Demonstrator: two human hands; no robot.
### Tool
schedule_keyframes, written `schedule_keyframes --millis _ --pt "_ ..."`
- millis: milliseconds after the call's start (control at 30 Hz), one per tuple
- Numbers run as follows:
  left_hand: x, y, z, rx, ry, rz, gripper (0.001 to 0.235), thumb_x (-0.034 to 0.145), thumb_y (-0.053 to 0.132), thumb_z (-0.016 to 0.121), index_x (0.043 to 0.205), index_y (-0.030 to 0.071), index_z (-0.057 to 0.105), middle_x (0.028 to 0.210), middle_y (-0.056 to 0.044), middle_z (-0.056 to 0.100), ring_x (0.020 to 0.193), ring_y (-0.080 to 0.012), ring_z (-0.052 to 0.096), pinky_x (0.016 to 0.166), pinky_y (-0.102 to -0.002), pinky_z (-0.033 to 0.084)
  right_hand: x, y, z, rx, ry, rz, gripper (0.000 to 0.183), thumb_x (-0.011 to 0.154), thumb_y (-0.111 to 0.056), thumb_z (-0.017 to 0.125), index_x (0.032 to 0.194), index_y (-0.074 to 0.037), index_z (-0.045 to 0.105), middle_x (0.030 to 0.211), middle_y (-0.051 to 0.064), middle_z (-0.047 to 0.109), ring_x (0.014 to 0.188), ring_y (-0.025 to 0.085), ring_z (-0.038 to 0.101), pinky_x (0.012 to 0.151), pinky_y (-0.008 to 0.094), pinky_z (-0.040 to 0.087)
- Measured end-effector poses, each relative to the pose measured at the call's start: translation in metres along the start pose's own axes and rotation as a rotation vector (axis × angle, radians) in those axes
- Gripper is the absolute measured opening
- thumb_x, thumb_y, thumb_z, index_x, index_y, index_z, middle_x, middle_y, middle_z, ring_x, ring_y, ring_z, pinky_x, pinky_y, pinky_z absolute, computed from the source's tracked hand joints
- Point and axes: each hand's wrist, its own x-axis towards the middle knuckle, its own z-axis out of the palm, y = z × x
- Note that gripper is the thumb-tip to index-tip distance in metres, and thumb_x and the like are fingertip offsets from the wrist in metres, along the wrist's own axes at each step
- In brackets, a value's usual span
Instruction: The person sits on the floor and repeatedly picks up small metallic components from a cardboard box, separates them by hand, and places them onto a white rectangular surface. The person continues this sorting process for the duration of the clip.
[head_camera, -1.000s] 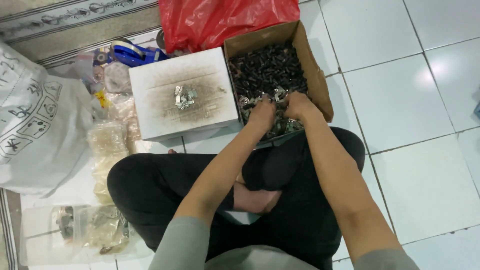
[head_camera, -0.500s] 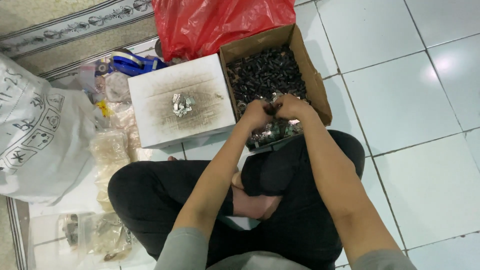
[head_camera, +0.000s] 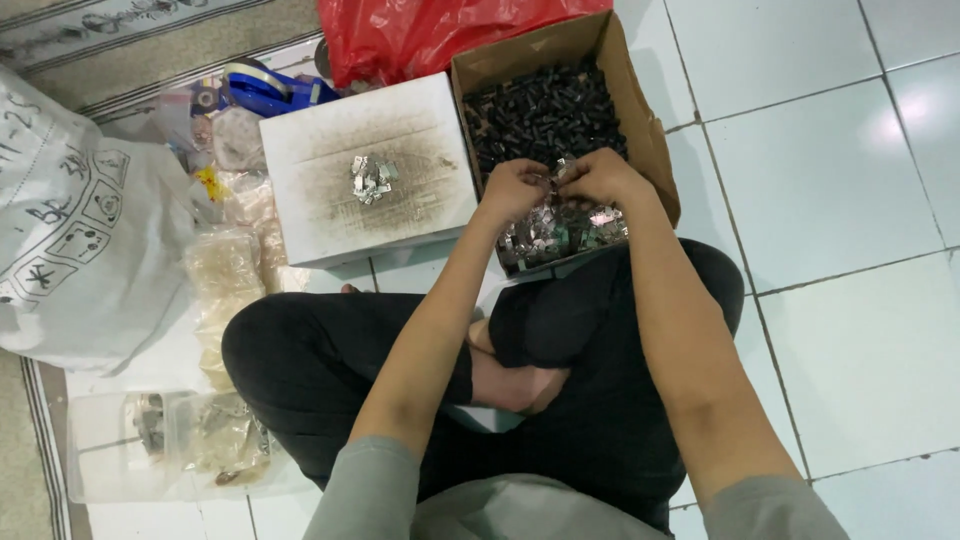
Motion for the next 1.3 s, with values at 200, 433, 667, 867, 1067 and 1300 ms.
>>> schedule_keyframes --millis 200,433,667,867,1067,1300 --pt "-0.001 -0.004 0.002 0.201 0.078 0.011 0.047 0.078 0.012 0.08 0.124 0.001 0.071 0.102 -0.02 0.077 0.101 -0.0319 0.075 0.088 -0.042 0.064 0.016 0.018 0.006 -0.6 0.031 0.014 0.034 0.079 -0.025 0.079 0.111 -0.014 0.082 0.107 0.016 0.077 0.103 0.038 0.073 0.084 0.049 0.062" --pt "0.009 0.006 0.005 0.274 0.178 0.096 0.042 0.087 0.003 0.074 0.125 -0.013 0.067 0.113 -0.034 0.072 0.108 -0.0452 0.071 0.091 -0.052 0.061 0.061 0.043 0.044 -0.757 0.048 -0.063 0.037 0.082 -0.011 0.069 0.118 -0.009 0.078 0.108 0.019 0.076 0.105 0.04 0.073 0.083 0.052 0.063" --pt "0.017 -0.003 0.004 -0.151 0.215 -0.018 0.039 0.093 0.011 0.071 0.128 -0.008 0.067 0.111 -0.026 0.073 0.097 -0.0296 0.073 0.077 -0.038 0.063 -0.015 -0.015 0.055 -0.782 -0.058 -0.324 0.032 0.09 -0.005 0.058 0.113 0.012 0.072 0.106 0.033 0.073 0.098 0.05 0.073 0.081 0.058 0.061" --pt "0.026 0.001 0.009 -0.61 0.17 -0.162 0.04 0.102 0.007 0.053 0.137 -0.011 0.058 0.115 -0.027 0.066 0.097 -0.0262 0.064 0.085 -0.038 0.062 0.048 0.042 0.06 -0.742 -0.027 -0.24 0.02 0.088 -0.007 0.065 0.094 0.008 0.077 0.079 0.027 0.074 0.079 0.043 0.075 0.061 0.048 0.061" --pt "0.033 -0.017 0.011 -0.574 0.159 -0.218 0.038 0.102 0.007 0.043 0.13 -0.007 0.065 0.107 -0.024 0.066 0.094 -0.0262 0.065 0.081 -0.043 0.064 0.03 0.018 0.01 -0.548 -0.075 -0.061 0.026 0.083 -0.014 0.073 0.104 0.001 0.077 0.089 0.024 0.075 0.088 0.04 0.075 0.069 0.05 0.061" --pt "0.027 -0.023 0.03 -0.644 0.128 -0.356 0.031 0.095 0.012 0.059 0.114 -0.012 0.066 0.088 -0.019 0.059 0.078 -0.0255 0.062 0.075 -0.046 0.062 -0.017 -0.028 -0.007 0.118 -0.161 -0.052 0.029 0.086 -0.008 0.078 0.111 0.005 0.071 0.08 0.017 0.072 0.067 0.018 0.068 0.059 0.028 0.061"
